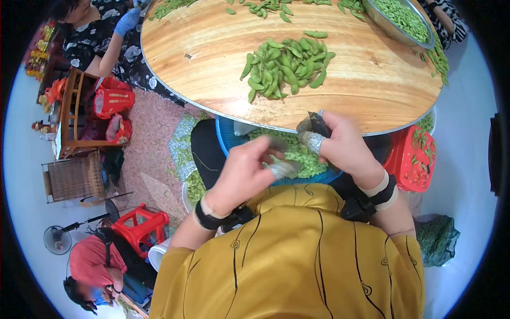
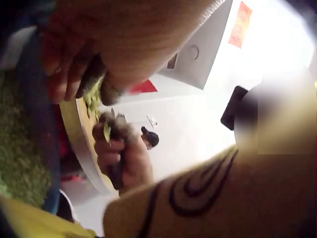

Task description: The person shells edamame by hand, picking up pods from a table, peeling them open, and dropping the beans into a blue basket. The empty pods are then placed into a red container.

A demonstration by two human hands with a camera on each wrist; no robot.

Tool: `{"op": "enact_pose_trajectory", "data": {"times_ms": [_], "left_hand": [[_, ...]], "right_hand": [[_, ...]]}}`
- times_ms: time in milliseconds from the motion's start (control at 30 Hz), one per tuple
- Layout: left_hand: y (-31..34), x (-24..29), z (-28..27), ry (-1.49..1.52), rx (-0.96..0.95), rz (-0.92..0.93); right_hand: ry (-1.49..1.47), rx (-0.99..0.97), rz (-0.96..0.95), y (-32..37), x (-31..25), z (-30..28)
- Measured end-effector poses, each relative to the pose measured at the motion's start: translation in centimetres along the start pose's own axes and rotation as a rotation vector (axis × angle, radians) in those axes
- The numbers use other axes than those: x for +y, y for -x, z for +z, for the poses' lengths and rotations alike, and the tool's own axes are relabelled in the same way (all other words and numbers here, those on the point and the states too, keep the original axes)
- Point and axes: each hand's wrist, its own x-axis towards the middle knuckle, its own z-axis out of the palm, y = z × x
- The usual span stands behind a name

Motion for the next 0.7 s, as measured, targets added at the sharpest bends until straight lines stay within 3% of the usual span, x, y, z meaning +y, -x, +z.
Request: {"op": "enact_pose_trajectory", "data": {"times_ms": [67, 200, 300, 500, 567, 700], "left_hand": [[-1.0, 0.7, 1.2, -0.077, -0.047, 0.049], [-1.8, 0.4, 2.5, -0.179, -0.065, 0.078], [-1.9, 0.3, 3.1, -0.052, -0.063, -0.018], [-1.8, 0.1, 2.7, -0.312, -0.011, -0.01], [-1.6, -1.0, 3.0, -0.007, 0.089, -0.014], [-1.7, -1.1, 2.5, 0.085, -0.021, -0.12]], "right_hand": [[-0.254, -0.002, 0.002, 0.5, 0.4, 0.2], [-0.236, 0.033, -0.006, 1.1, 1.0, 0.0], [-0.28, 0.05, -0.056, 0.8, 1.6, 0.3], [-0.221, 0.005, -0.052, 1.0, 1.1, 0.4], [-0.212, 0.043, -0.113, 1.4, 1.0, 0.4], [-0.153, 0.056, -0.13, 2.0, 0.8, -0.1]]}}
